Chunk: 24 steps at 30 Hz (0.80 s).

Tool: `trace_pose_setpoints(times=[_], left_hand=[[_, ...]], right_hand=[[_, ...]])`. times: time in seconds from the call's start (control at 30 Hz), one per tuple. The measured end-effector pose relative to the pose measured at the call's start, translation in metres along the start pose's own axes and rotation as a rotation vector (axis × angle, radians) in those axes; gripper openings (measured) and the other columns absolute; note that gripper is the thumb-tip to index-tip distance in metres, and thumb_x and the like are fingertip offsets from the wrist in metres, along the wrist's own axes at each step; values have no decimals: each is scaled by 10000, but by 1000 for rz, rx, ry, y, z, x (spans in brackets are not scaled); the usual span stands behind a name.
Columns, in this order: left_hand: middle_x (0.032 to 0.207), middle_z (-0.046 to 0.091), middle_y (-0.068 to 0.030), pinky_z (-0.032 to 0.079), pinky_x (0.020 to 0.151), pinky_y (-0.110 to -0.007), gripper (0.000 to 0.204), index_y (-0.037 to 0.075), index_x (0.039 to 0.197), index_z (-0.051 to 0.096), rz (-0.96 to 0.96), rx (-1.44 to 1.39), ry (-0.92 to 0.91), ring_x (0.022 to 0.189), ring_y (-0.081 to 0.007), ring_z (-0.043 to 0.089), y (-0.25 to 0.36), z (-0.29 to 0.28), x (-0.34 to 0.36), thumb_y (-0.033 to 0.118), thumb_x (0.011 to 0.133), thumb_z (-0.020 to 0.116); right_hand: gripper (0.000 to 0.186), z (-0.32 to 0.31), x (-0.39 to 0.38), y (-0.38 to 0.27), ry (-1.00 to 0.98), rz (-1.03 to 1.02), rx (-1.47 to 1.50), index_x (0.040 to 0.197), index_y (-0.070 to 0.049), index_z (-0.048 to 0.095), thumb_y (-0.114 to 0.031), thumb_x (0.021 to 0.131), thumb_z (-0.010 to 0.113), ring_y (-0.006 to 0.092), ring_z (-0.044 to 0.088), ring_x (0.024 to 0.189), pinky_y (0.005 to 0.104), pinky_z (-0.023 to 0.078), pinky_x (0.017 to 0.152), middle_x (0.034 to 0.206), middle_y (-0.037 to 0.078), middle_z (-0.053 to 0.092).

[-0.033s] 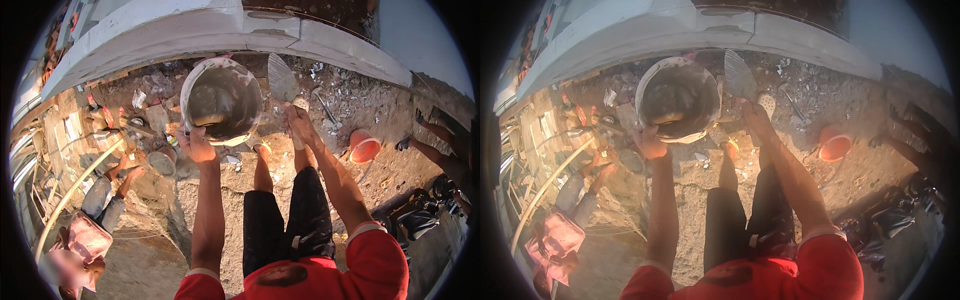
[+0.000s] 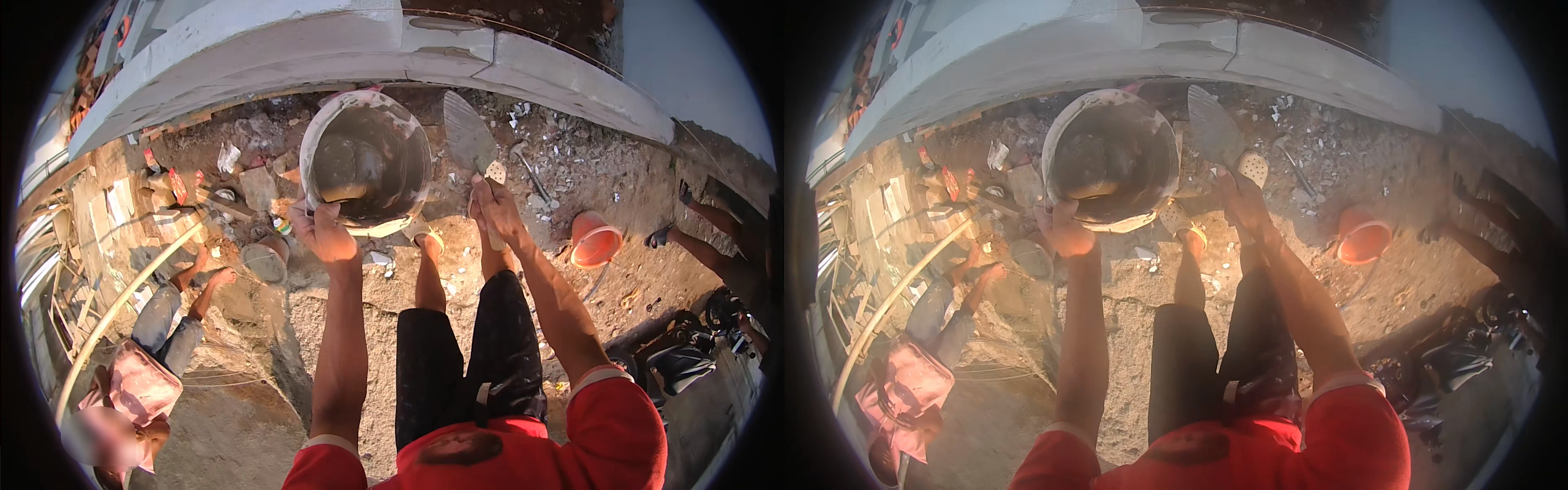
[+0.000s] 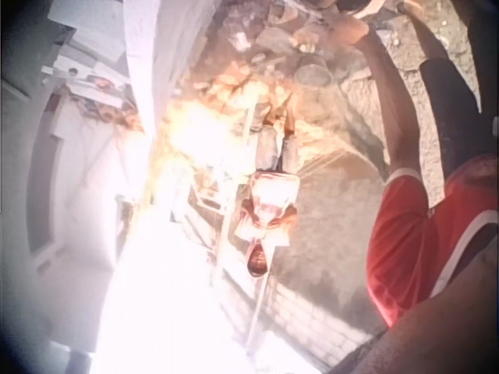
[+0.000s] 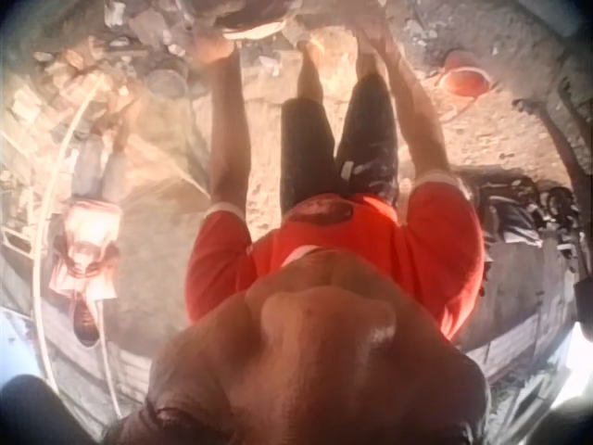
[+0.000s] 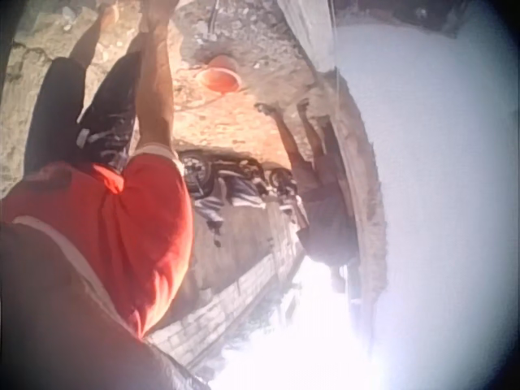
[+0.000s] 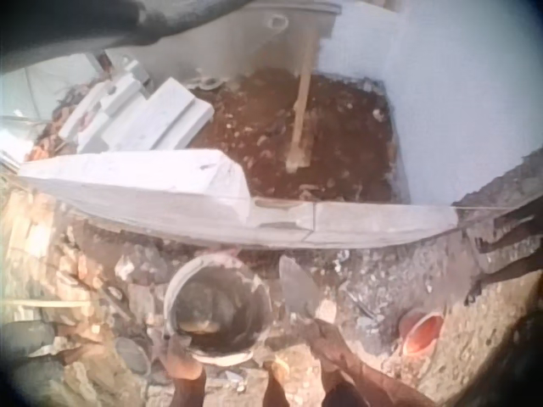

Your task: The person applies cement to a curved wall using a trowel, then places white rectangular tiles onto the wet cement. They adjust the tiles by hand and tap them with a hammer to secure them in place.

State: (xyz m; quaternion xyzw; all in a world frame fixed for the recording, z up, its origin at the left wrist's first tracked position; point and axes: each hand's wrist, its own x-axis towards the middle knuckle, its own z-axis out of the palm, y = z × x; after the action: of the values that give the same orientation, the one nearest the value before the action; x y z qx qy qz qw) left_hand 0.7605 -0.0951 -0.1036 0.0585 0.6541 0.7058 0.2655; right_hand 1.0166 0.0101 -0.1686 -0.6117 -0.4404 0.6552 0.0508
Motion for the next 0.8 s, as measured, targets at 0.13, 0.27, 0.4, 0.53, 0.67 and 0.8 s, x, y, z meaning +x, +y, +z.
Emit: trace_pose_setpoints(times=[0.13, 0.27, 0.4, 0.53, 0.67, 0.8], left_hand=[[1467, 517, -340, 371, 1115, -390, 126, -23, 949, 483, 98, 209, -94, 1256, -283, 562, 12, 18, -10, -39, 826, 505], [1469, 493, -387, 308, 1169, -443, 143, -28, 958, 477, 274, 293, -251, 1381, -335, 490, 22, 41, -19, -73, 825, 453], [1464, 499, -380, 296, 1179, -441, 162, -33, 970, 479, 304, 335, -322, 1388, -336, 488, 29, 60, -30, -79, 820, 440], [1459, 507, -372, 306, 1172, -436, 165, -29, 978, 473, 358, 356, -385, 1374, -324, 500, 23, 73, -32, -78, 825, 434], [1464, 515, -353, 338, 1143, -417, 148, -15, 970, 467, 260, 240, -349, 1333, -295, 519, 17, 72, -22, -76, 837, 448], [1478, 533, -286, 366, 1109, -378, 136, 9, 953, 470, -21, 180, -188, 1283, -249, 529, 15, 73, -16, -71, 844, 480]], right_hand=[[380, -32, -55, -17, -35, -371, -670, 1086, 5, 611, -370, 1042, 561, 347, 711, 713, 483, 560, 661, 795, 201, 693], [358, -27, -45, -79, -23, -499, -929, 1117, 26, 664, -302, 1005, 572, 462, 708, 936, 562, 549, 858, 915, 254, 731], [349, -2, -18, -127, -181, -282, -1274, 1015, 33, 727, -286, 986, 589, 456, 715, 937, 547, 561, 851, 942, 261, 732], [361, -8, -8, -129, -375, -336, -1230, 945, 32, 733, -306, 980, 612, 387, 734, 849, 517, 570, 775, 892, 228, 730], [404, -64, -17, -106, -387, -4, -622, 914, 34, 700, -355, 999, 631, 220, 696, 694, 394, 558, 631, 751, 131, 668], [412, -105, -16, -76, -251, -129, -534, 1028, 36, 689, -372, 991, 644, 182, 659, 708, 346, 517, 600, 776, 111, 643]])
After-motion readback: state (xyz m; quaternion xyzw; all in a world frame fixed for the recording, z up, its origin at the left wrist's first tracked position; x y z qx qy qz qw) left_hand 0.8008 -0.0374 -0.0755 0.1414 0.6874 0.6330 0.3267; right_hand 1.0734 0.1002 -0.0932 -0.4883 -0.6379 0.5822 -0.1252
